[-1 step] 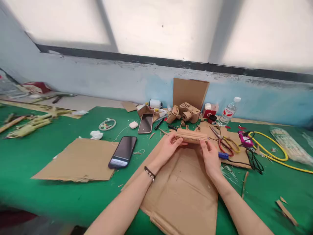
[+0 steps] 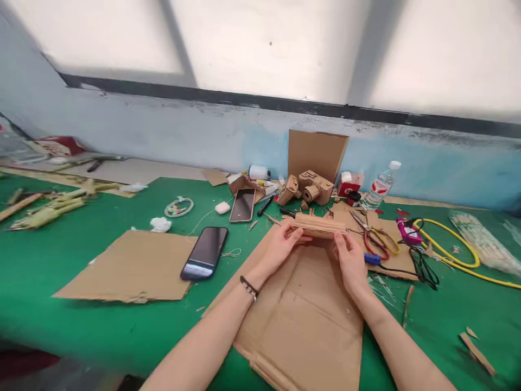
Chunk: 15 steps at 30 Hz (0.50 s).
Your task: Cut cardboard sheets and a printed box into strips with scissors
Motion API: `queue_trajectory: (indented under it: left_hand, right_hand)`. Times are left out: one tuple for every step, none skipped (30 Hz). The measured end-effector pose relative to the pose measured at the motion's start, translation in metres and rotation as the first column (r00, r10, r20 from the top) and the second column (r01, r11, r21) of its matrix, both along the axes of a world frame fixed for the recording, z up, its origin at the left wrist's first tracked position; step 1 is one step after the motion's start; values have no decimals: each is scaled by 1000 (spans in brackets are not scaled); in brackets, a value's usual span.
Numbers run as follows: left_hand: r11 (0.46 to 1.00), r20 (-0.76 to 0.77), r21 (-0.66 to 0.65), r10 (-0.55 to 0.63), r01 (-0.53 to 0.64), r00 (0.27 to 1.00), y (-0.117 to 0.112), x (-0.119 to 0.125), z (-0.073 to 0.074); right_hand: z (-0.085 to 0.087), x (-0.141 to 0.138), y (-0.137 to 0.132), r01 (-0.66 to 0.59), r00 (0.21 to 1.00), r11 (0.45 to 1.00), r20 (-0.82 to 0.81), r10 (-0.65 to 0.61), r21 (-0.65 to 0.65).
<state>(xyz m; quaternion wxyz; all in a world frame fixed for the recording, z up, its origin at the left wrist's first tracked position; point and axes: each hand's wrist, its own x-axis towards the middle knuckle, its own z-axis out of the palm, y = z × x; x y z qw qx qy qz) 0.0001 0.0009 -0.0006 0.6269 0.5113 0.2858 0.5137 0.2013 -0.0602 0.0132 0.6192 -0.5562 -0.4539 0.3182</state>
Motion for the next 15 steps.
queue_trajectory:
  left_hand:
    - [1000, -6, -5, -2, 2, 1000, 1, 0, -1]
    - [1000, -10, -5, 2, -2, 1000, 2, 0, -1]
    - [1000, -14, 0, 10, -10, 1000, 2, 1, -2]
    - [999, -13, 15, 29, -29, 999, 2, 1, -3]
    - [998, -12, 31, 51, -51, 999, 2, 2, -4]
    - [996, -12, 43, 72, -72, 997, 2, 3, -5]
    - [995, -15, 52, 89, -88, 996, 1, 4, -6]
    - [993, -19, 56, 101, -100, 995, -1, 5, -6]
    - [993, -21, 55, 110, -109, 994, -2, 7, -7]
    - [992, -22, 51, 117, -116, 993, -3, 8, -8]
    - [992, -21, 45, 121, -120, 992, -4, 9, -8]
    - [991, -17, 38, 126, -125, 992, -5, 10, -9]
    - [991, -12, 32, 130, -130, 991, -6, 11, -9]
    - [991, -11, 28, 133, -132, 991, -7, 11, -8]
    - [991, -17, 27, 132, -131, 991, -7, 11, -7]
  right_hand:
    - [0, 1, 1, -6, 1000, 1000, -15, 6, -10]
    - [-1, 2, 1, -8, 1000, 1000, -28, 7, -16]
    - [-1, 3, 2, -5, 999, 1000, -40, 4, -17]
    - [-1, 2, 2, -1, 999, 1000, -52, 0, -15]
    - [-1, 1, 2, 10, 998, 1000, -60, -11, -7]
    - [-2, 0, 2, 28, 997, 1000, -66, -28, 3]
    - [-2, -1, 2, 47, 996, 999, -71, -46, 15]
    - [-4, -3, 2, 66, 995, 998, -77, -63, 26]
    - [-5, -4, 2, 79, 994, 996, -84, -76, 33]
    - [-6, -5, 2, 86, 992, 996, -91, -83, 35]
    - [-8, -6, 2, 91, 991, 995, -101, -87, 35]
    - [-9, -7, 2, 96, 989, 995, -114, -91, 35]
    - [-9, -7, 2, 98, 988, 995, -127, -93, 34]
    - [-9, -7, 2, 96, 986, 995, -137, -91, 34]
    - [-8, -7, 2, 91, 985, 995, -148, -85, 35]
